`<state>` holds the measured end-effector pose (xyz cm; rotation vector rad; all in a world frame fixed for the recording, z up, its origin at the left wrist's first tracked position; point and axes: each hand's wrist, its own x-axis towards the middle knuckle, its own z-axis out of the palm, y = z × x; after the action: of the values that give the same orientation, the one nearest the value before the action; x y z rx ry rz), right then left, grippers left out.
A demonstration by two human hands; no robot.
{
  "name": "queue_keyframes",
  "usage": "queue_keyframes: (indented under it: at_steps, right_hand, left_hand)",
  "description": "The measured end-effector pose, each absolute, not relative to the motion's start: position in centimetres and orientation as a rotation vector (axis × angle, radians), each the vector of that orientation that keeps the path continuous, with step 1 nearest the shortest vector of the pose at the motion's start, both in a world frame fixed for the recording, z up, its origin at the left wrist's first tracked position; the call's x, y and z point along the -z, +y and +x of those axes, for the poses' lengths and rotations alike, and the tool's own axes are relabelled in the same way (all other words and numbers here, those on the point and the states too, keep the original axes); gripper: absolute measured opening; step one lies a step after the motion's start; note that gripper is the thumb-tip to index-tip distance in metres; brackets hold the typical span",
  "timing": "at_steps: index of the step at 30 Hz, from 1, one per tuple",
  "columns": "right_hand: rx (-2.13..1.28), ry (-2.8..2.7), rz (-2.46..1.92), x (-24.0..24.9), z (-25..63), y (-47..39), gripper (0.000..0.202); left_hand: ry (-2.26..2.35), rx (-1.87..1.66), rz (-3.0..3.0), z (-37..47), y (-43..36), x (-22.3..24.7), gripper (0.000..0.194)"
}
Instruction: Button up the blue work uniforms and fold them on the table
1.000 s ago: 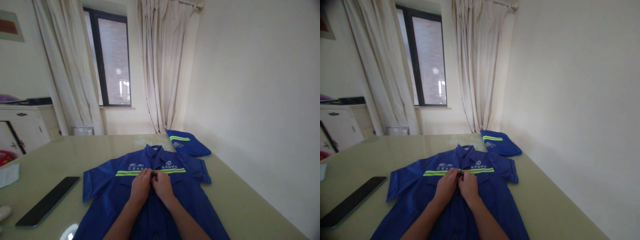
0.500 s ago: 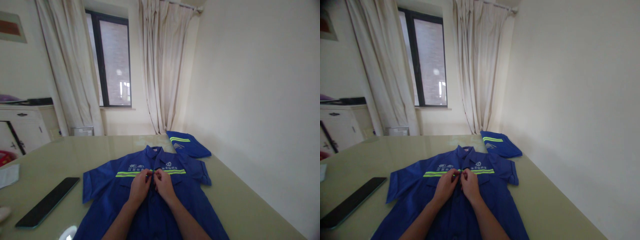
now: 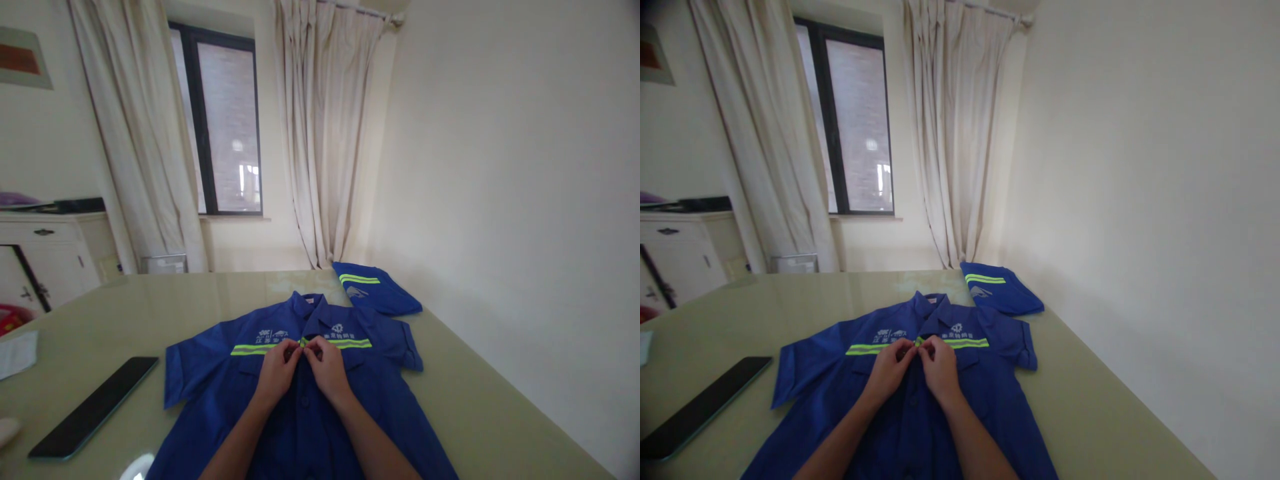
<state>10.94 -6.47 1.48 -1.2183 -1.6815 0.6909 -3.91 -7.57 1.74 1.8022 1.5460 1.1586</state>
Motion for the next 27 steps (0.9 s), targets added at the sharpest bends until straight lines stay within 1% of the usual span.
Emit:
queue_keyframes:
  at_steps: [3, 8, 11, 15, 20, 22, 27]
  right_hand:
    - [-0.717, -1.671, -1.253, -1.9, 11.0, -6.5, 0.010]
    - [-0.715, -1.668, -1.283, -1.9, 10.9, -6.5, 0.010]
    - [-0.694, -1.674, -1.293, -1.6, 10.8, -6.4, 0.011]
    - [-0.699, -1.683, -1.259, -1.4, 10.8, -6.4, 0.012]
    - [-0.700, -1.697, -1.157, -1.5, 10.8, -6.6, 0.015]
    - [-0.708, -1.696, -1.141, -1.5, 10.8, -6.6, 0.015]
    - [-0.686, -1.717, -1.151, -1.4, 10.8, -6.6, 0.013]
  left_hand:
    - [1.582, -1.103, 1.825, -3.9, -7.6, -1.6, 0.022]
    - [1.689, -1.005, 1.830, -4.2, -7.4, -1.2, 0.008]
    - [1.715, -0.980, 1.809, -4.4, -7.0, -0.8, 0.004]
    - [1.659, -0.974, 1.775, -4.5, -6.5, -0.6, 0.007]
    - [1.551, -1.035, 1.770, -4.5, -6.5, -0.7, 0.027]
    - [1.533, -1.050, 1.772, -4.5, -6.7, -0.8, 0.031]
    - [1.551, -1.008, 1.781, -4.5, -6.7, -0.8, 0.025]
